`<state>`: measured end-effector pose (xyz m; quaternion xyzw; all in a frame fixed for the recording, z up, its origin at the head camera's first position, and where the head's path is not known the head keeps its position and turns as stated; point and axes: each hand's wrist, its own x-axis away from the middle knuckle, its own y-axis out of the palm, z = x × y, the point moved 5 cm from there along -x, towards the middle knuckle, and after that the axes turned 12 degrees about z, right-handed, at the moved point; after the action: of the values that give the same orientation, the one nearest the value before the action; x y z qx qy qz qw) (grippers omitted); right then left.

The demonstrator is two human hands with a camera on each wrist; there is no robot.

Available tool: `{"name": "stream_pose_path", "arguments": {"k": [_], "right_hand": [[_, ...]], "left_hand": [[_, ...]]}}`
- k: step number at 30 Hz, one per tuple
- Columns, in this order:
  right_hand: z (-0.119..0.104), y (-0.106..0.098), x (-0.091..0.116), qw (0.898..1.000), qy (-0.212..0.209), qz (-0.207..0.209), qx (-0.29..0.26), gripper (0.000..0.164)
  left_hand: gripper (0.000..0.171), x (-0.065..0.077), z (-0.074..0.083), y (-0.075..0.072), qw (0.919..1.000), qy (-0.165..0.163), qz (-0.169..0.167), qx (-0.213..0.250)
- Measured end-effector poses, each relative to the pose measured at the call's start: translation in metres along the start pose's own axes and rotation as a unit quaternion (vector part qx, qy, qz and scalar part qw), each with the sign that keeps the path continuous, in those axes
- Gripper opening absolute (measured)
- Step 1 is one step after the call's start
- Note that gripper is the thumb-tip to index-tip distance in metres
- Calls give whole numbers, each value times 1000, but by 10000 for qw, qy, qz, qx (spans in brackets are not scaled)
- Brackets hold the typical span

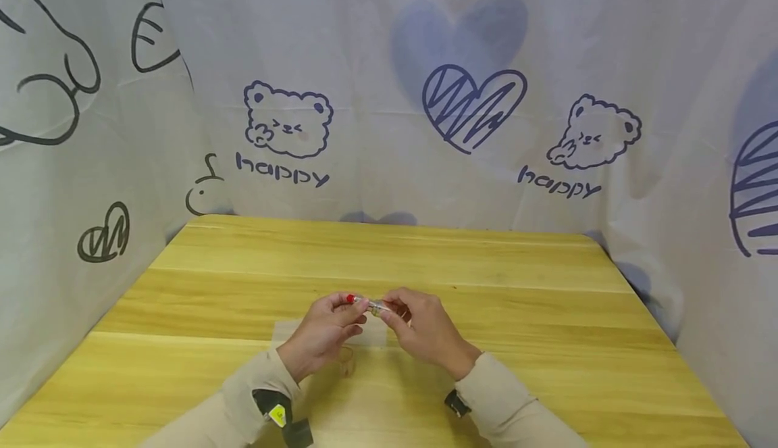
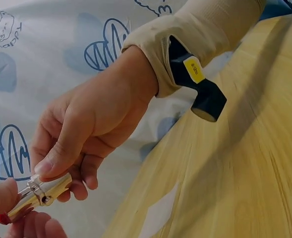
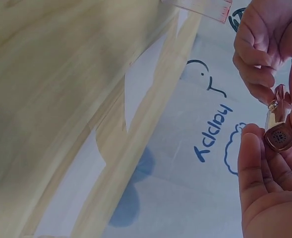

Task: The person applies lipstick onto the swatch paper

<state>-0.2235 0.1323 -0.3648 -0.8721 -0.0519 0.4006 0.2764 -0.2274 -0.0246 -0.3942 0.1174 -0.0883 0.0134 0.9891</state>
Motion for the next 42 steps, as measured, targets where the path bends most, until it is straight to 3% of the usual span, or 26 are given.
{"name": "stream_pose_path", "arguments": {"k": [8,13,18,26,29,33,42], "right_hand": [[2,-4,-7,9999,60,-52,95,8],[6,-3,-11,9996,160,-183,117,7],[10,-1,-14,9991,360,-215,113,7],[11,3,-22,9975,614,-320,107,10],[12,5,-24,9972,673,-316,84,10],[15,7,-26,9970,724,-281,51,10],[21,17,-29,9944,973,-403,66,10]], "left_hand": [[30,-4,7,-5,9990,40,-346,-288],[39,-5,11,-15,9977,75,-324,-583],[36,-7,13,-24,9957,191,-364,-832],[40,-11,13,-39,9862,375,-446,-1547],[41,-13,14,-44,9789,474,-388,-1947],[42,-14,17,-53,9630,707,-236,-2590],[43,-13,19,-66,9115,1180,-272,-3930]]}}
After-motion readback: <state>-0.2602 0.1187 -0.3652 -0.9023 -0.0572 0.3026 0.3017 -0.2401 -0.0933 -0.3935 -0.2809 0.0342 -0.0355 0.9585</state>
